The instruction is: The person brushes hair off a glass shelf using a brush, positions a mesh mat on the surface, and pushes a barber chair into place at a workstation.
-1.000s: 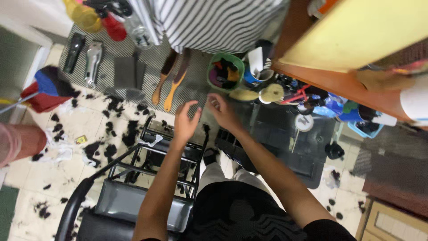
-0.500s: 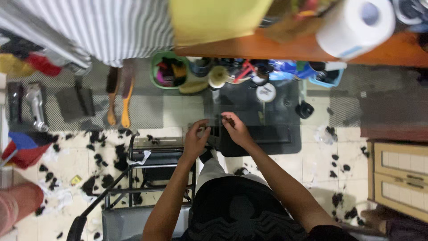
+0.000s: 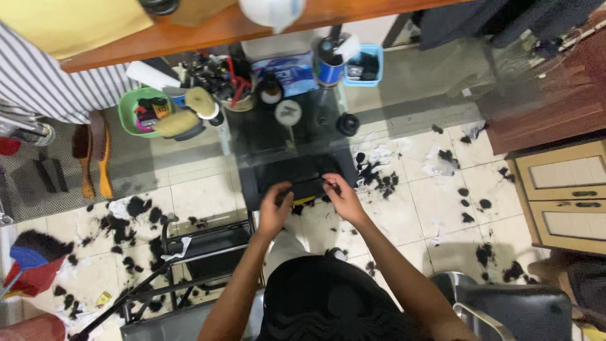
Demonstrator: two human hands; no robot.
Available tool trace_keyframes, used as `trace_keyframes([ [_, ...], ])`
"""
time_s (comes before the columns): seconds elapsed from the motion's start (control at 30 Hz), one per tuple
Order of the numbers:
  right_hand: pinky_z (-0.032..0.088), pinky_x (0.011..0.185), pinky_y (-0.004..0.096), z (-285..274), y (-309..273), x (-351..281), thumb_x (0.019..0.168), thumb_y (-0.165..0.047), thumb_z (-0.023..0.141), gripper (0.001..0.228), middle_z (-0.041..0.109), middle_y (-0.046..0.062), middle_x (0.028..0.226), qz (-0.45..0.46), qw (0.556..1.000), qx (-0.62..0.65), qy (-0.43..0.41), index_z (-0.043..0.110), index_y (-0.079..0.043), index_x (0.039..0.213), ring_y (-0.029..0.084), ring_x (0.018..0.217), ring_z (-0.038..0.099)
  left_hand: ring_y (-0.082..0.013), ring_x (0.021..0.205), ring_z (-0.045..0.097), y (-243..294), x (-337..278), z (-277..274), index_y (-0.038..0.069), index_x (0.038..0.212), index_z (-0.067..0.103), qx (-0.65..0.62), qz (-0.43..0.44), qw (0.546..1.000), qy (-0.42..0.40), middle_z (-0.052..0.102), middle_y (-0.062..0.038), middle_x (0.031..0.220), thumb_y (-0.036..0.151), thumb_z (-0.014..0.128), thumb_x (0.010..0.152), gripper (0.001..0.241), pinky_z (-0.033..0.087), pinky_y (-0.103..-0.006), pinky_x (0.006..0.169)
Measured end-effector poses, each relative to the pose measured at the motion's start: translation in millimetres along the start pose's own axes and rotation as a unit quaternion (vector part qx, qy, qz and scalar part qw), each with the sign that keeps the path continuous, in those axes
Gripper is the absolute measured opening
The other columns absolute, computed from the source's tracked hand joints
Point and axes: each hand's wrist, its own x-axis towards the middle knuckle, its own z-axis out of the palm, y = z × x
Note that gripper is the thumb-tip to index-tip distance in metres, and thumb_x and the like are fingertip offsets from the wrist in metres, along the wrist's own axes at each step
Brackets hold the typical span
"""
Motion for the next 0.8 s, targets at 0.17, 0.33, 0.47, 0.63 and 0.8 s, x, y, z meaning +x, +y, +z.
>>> trace_keyframes([
  [0.17, 0.049, 0.075, 0.024, -76, 33, -60, 0.103, -0.014, 0.060, 0.028, 0.066, 0.002, 0.101, -0.025, 0.999, -0.007, 0.034, 0.061, -0.006, 0.129, 0.009, 0.084, 0.057, -0.0135, 0.104, 0.067, 3, -33, 95, 0.003, 0.125, 0.065, -0.015, 0.086, 0.996, -0.032, 0.072, -0.006, 0.116, 0.012, 0.069, 0.098, 0.028, 0.054, -0.0293, 0.089],
  [0.33, 0.051, 0.078, 0.028, -140, 45, -106, 0.102, -0.017, 0.059, 0.029, 0.069, 0.001, 0.110, 0.018, 0.997, -0.052, 0.062, 0.061, -0.007, 0.129, 0.011, 0.093, 0.062, -0.0140, 0.093, 0.062, 15, -61, 147, 0.005, 0.127, 0.066, -0.054, -0.016, 0.993, -0.101, 0.069, -0.010, 0.109, 0.014, 0.068, 0.101, 0.028, 0.053, -0.0297, 0.083],
  [0.47, 0.051, 0.082, 0.028, -172, 53, -122, 0.102, -0.014, 0.059, 0.027, 0.070, 0.004, 0.105, 0.004, 0.995, -0.028, 0.101, 0.063, -0.005, 0.128, 0.013, 0.092, 0.062, -0.0127, 0.098, 0.068, 34, -61, 163, 0.005, 0.127, 0.065, 0.020, 0.067, 0.992, -0.107, 0.072, -0.008, 0.111, 0.014, 0.069, 0.100, 0.029, 0.053, -0.0290, 0.087],
  [0.63, 0.051, 0.079, 0.025, -200, 52, -113, 0.101, -0.013, 0.062, 0.027, 0.070, 0.002, 0.100, -0.027, 0.987, -0.001, 0.156, 0.063, -0.004, 0.126, 0.011, 0.088, 0.061, -0.0124, 0.079, 0.059, 53, -35, 173, 0.006, 0.128, 0.064, -0.006, 0.046, 0.989, -0.142, 0.066, -0.006, 0.098, 0.014, 0.068, 0.099, 0.030, 0.050, -0.0284, 0.071],
  [0.8, 0.049, 0.074, 0.026, -209, 49, -78, 0.100, -0.011, 0.061, 0.028, 0.066, 0.003, 0.097, -0.041, 0.985, 0.030, 0.167, 0.064, -0.005, 0.127, 0.011, 0.084, 0.058, -0.0097, 0.080, 0.058, 42, 8, 190, 0.005, 0.126, 0.063, -0.033, 0.089, 0.983, -0.156, 0.065, -0.002, 0.097, 0.012, 0.067, 0.100, 0.027, 0.049, -0.0270, 0.070],
])
